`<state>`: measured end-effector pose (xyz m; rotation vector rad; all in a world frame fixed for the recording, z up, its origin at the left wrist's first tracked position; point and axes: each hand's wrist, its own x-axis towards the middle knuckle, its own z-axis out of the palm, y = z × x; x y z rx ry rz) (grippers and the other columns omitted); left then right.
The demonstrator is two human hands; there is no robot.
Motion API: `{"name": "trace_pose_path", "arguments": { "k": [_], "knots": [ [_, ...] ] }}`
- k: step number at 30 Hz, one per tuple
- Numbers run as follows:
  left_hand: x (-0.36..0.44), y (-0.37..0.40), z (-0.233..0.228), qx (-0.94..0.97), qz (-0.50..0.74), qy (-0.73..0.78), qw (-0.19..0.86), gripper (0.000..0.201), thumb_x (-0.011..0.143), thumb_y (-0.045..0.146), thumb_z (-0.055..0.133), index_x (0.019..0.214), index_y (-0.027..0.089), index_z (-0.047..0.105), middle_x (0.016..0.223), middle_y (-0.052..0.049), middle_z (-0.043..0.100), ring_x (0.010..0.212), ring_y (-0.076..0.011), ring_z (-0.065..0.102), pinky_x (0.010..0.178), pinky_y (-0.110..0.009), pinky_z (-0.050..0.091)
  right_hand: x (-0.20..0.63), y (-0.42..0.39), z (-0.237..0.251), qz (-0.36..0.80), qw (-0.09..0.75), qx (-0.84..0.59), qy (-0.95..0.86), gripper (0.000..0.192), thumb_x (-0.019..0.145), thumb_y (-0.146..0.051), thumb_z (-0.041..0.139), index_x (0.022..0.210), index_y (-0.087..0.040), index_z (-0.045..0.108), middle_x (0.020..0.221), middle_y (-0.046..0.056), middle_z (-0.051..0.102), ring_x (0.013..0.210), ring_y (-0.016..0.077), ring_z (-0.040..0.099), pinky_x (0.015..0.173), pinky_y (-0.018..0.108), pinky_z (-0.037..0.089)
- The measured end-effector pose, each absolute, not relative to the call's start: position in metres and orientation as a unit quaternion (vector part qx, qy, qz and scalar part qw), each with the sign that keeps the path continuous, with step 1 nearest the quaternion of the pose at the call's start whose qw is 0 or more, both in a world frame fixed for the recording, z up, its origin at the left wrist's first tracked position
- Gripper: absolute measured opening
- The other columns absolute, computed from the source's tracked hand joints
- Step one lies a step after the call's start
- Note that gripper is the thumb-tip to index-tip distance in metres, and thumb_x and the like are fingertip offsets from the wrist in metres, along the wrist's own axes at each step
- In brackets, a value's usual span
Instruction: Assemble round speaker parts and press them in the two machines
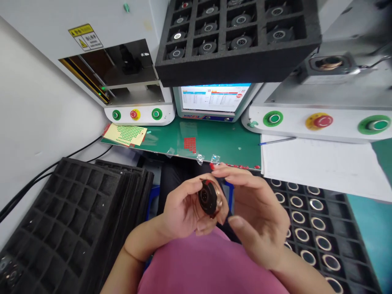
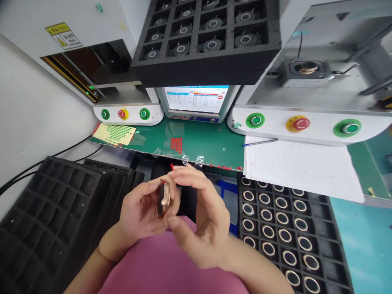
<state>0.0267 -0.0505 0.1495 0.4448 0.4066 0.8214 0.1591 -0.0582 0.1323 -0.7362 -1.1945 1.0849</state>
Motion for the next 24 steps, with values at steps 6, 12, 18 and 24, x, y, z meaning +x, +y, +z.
{"name": "trace_pose_path", "arguments": {
  "k": [6,12,18,24],
  "knots": [
    [0.026,-0.055,0.151,0.211,0.374,0.187,0.883,0.035,0.091,0.046,0.047,0.078,0.015,0.056,0.057,0.001,0.049,0.033,-0.0048,0.032,0.029,-0.018,0.023,0.162,-0.054,0.133,0.409,0.592,-0.324,-0.614,0.037,0.080,-0.036,0.069,0.116,-0.026,0.067,0.114,0.009,0.068,0.119,0.0332,0.057,0.115,0.059,0.027],
    [0.029,-0.057,0.149,0.308,0.405,0.268,0.818,0.039,0.094,0.052,0.049,0.075,0.018,0.050,0.058,0.003,0.047,0.036,-0.0048,0.035,0.033,-0.020,0.029,0.164,-0.051,0.131,0.392,0.580,-0.309,-0.643,0.032,0.087,-0.034,0.063,0.117,-0.026,0.068,0.118,0.008,0.066,0.124,0.0289,0.055,0.117,0.053,0.025],
    [0.026,-0.043,0.137,0.411,0.418,0.393,0.709,0.048,0.088,0.064,0.048,0.071,0.019,0.047,0.054,0.001,0.049,0.040,-0.0082,0.043,0.038,-0.021,0.033,0.167,-0.046,0.114,0.422,0.604,-0.338,-0.586,0.028,0.084,-0.021,0.068,0.111,-0.028,0.071,0.131,0.007,0.063,0.124,0.0263,0.057,0.111,0.049,0.037],
    [-0.020,0.060,0.068,0.456,0.371,0.656,0.473,0.042,0.097,0.053,0.042,0.081,0.016,0.052,0.066,0.002,0.057,0.041,-0.0044,0.040,0.043,-0.019,0.036,0.181,-0.020,0.099,0.436,0.707,-0.480,-0.283,0.027,0.067,-0.018,0.082,0.091,-0.025,0.074,0.098,0.002,0.072,0.071,0.0099,0.061,0.071,0.026,0.052]
  ]
}}
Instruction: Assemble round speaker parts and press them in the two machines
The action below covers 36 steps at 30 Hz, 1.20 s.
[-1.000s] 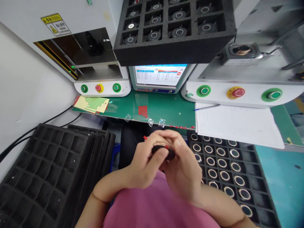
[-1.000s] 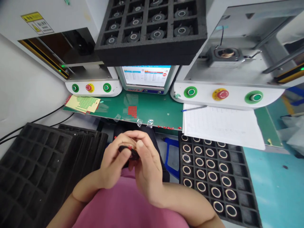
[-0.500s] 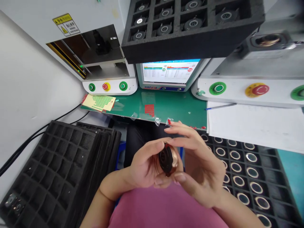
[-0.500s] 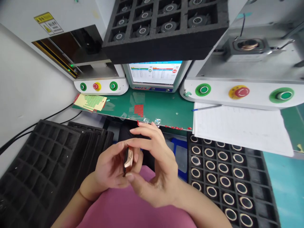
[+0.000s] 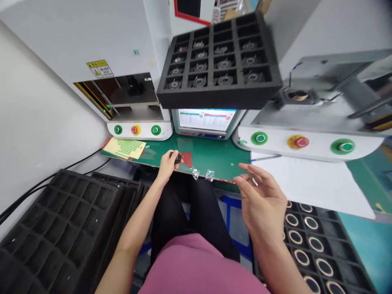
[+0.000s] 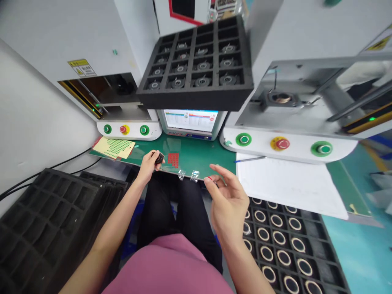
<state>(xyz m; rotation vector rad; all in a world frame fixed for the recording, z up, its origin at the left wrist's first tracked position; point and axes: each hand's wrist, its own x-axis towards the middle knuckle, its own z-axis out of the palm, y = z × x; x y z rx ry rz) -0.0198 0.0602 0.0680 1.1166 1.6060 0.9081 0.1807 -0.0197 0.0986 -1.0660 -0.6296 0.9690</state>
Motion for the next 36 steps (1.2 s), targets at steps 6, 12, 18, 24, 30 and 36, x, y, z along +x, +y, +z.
{"name": "trace_pose_path", "arguments": {
  "k": [6,12,18,24,30,36],
  "knots": [
    [-0.052,0.121,0.009,0.467,0.277,0.767,0.342,0.028,0.094,0.034,0.059,0.112,0.013,0.061,0.106,-0.007,0.065,0.089,-0.0173,0.065,0.078,-0.036,0.057,0.201,-0.014,0.088,0.445,0.695,-0.526,-0.204,0.036,0.053,-0.027,0.089,0.084,-0.021,0.071,0.096,0.004,0.072,0.069,0.0105,0.060,0.064,0.025,0.051],
    [-0.060,0.124,-0.008,0.484,0.210,0.816,0.235,0.032,0.093,0.033,0.060,0.119,0.014,0.060,0.118,-0.010,0.063,0.104,-0.0223,0.063,0.089,-0.044,0.054,0.201,-0.018,0.089,0.519,0.676,-0.496,-0.169,0.043,0.046,-0.027,0.092,0.081,-0.021,0.070,0.090,0.002,0.073,0.072,0.0113,0.064,0.068,0.024,0.054],
    [-0.060,0.121,-0.012,0.535,0.221,0.804,0.140,0.030,0.092,0.032,0.061,0.117,0.014,0.060,0.125,-0.010,0.059,0.113,-0.0247,0.059,0.095,-0.048,0.050,0.191,-0.027,0.098,0.550,0.674,-0.457,-0.187,0.039,0.049,-0.025,0.092,0.081,-0.021,0.070,0.085,0.000,0.070,0.067,0.0073,0.063,0.068,0.020,0.053],
    [-0.052,0.070,0.009,0.638,0.293,0.703,0.110,0.013,0.090,0.019,0.059,0.101,0.014,0.062,0.111,-0.010,0.062,0.108,-0.0227,0.060,0.094,-0.041,0.051,0.188,-0.030,0.092,0.543,0.660,-0.467,-0.227,0.037,0.053,-0.026,0.090,0.081,-0.021,0.067,0.085,0.000,0.068,0.069,0.0072,0.062,0.069,0.020,0.053],
    [-0.069,-0.067,0.050,0.657,0.294,0.691,0.064,0.012,0.088,0.013,0.055,0.090,0.021,0.064,0.096,-0.002,0.070,0.089,-0.0141,0.068,0.082,-0.026,0.057,0.190,-0.027,0.017,0.406,0.593,-0.570,-0.397,0.040,0.067,-0.041,0.080,0.094,-0.020,0.060,0.093,0.005,0.066,0.075,0.0160,0.064,0.069,0.030,0.054],
    [-0.155,-0.192,0.109,0.428,0.206,0.877,-0.072,0.012,0.093,0.021,0.056,0.096,0.016,0.067,0.105,-0.007,0.071,0.103,-0.0190,0.066,0.095,-0.039,0.053,0.156,-0.025,-0.086,0.347,0.455,-0.545,-0.613,0.034,0.073,-0.050,0.068,0.082,-0.019,0.059,0.077,0.007,0.059,0.065,0.0209,0.056,0.065,0.040,0.051]
  ]
}}
